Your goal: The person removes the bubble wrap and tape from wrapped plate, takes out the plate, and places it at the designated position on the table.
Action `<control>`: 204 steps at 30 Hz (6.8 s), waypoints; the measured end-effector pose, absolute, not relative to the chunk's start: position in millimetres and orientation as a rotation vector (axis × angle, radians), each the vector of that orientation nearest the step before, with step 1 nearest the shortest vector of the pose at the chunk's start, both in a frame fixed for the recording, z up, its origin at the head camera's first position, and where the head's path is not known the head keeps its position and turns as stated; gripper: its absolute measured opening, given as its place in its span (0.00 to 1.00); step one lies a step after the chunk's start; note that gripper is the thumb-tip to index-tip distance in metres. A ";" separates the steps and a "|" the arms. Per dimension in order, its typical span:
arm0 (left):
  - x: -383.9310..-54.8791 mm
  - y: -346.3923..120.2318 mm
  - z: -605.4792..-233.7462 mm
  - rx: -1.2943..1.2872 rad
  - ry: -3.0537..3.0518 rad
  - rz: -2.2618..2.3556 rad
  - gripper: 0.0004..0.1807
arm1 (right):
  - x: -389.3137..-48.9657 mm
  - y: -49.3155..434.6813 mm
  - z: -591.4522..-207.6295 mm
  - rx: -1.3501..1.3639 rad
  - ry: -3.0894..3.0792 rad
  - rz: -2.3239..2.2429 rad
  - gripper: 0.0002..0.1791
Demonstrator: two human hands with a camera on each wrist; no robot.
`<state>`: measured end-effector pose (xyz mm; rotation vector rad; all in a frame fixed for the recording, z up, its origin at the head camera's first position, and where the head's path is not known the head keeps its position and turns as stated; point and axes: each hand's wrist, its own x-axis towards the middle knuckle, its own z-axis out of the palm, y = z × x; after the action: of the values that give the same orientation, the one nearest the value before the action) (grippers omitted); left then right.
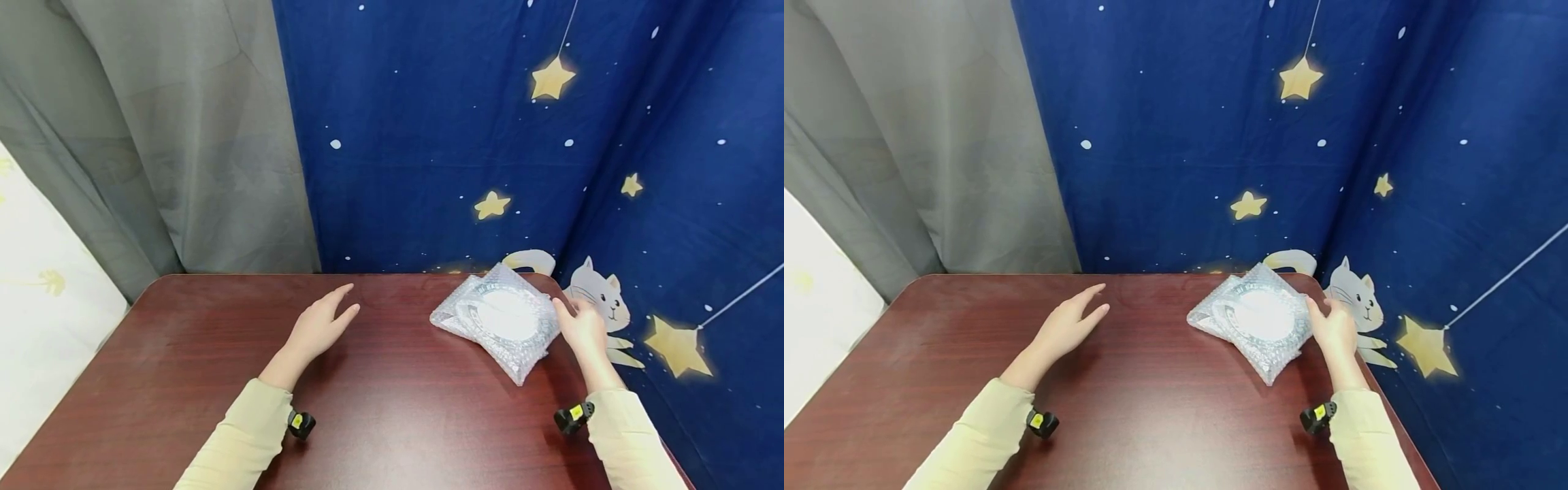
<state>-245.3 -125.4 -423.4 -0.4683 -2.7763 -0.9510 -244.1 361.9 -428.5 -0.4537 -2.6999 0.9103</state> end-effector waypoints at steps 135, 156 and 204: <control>-267.4 94.0 -483.9 -0.108 -1.824 -3.113 0.38 | -245.5 367.2 -482.1 -0.653 -2.092 2.178 0.46; -269.3 97.6 -483.2 -0.111 -1.786 -3.208 0.39 | -248.6 365.6 -483.1 -0.630 -2.138 2.078 0.40; -267.5 85.7 -459.2 -0.015 -1.729 -3.063 0.32 | -233.9 330.7 -451.2 -0.490 -2.006 1.937 0.29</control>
<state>-267.5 85.7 -459.2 -0.0153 -1.7291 -3.0625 -233.9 330.7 -451.2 -0.4898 -2.0060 1.9366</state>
